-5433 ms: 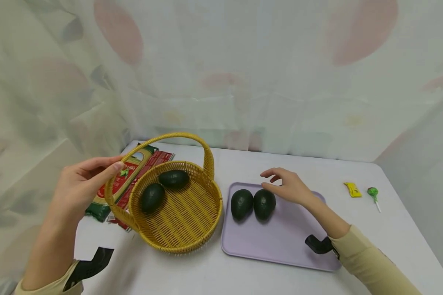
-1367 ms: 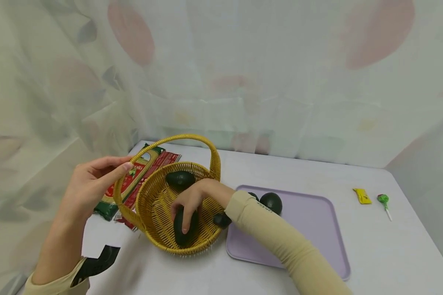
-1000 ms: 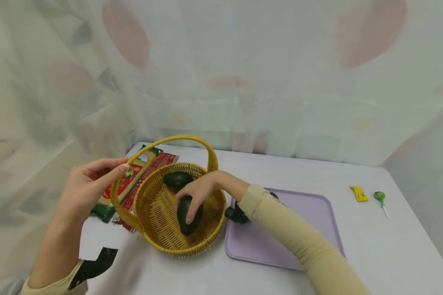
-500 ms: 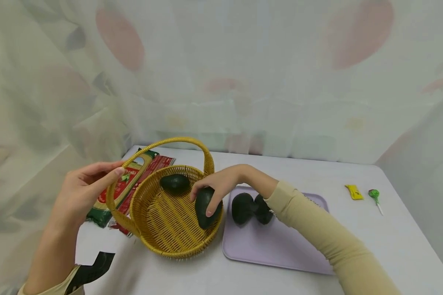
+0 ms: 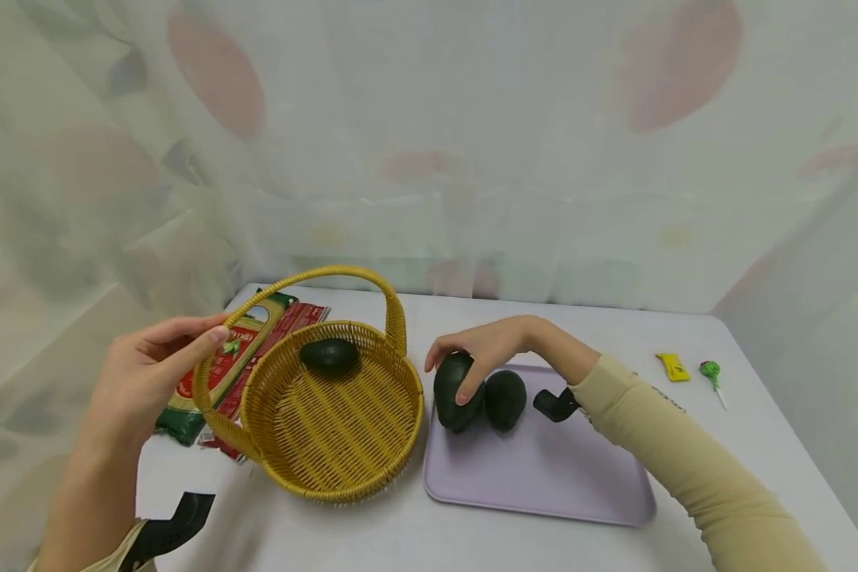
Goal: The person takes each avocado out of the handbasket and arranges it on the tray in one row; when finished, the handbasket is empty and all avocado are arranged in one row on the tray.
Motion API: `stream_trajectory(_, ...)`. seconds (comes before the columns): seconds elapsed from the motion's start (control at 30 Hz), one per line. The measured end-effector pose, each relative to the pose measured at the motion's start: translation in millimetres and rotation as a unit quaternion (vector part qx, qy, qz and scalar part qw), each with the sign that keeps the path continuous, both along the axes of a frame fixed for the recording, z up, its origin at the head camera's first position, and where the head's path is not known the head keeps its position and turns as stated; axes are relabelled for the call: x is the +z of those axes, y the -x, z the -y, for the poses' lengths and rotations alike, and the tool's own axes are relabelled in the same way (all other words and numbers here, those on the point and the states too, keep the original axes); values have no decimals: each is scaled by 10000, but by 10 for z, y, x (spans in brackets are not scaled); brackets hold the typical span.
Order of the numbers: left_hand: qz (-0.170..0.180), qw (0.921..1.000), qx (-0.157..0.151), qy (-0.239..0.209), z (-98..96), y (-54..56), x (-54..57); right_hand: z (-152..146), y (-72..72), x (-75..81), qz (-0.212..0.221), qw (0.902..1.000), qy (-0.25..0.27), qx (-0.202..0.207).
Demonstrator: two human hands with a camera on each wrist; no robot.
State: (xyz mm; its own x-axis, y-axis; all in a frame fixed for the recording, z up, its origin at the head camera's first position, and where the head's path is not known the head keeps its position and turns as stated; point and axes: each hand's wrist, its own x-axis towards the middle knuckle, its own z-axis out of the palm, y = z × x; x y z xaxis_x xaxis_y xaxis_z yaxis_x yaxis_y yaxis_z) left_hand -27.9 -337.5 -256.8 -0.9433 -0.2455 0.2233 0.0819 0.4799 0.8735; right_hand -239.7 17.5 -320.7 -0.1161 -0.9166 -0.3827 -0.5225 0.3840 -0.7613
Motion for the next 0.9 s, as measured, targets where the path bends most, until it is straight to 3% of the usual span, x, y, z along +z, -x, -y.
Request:
stream_trajectory(0.57,-157,9986,-88,-490,16,19,-28,-804,30,-150,221,9949,-268,-946)
stream_trajectory(0.9,-165,9969,-141,-758,25,28,-39,-1200,8,-318,79,9908,-308,-1315)
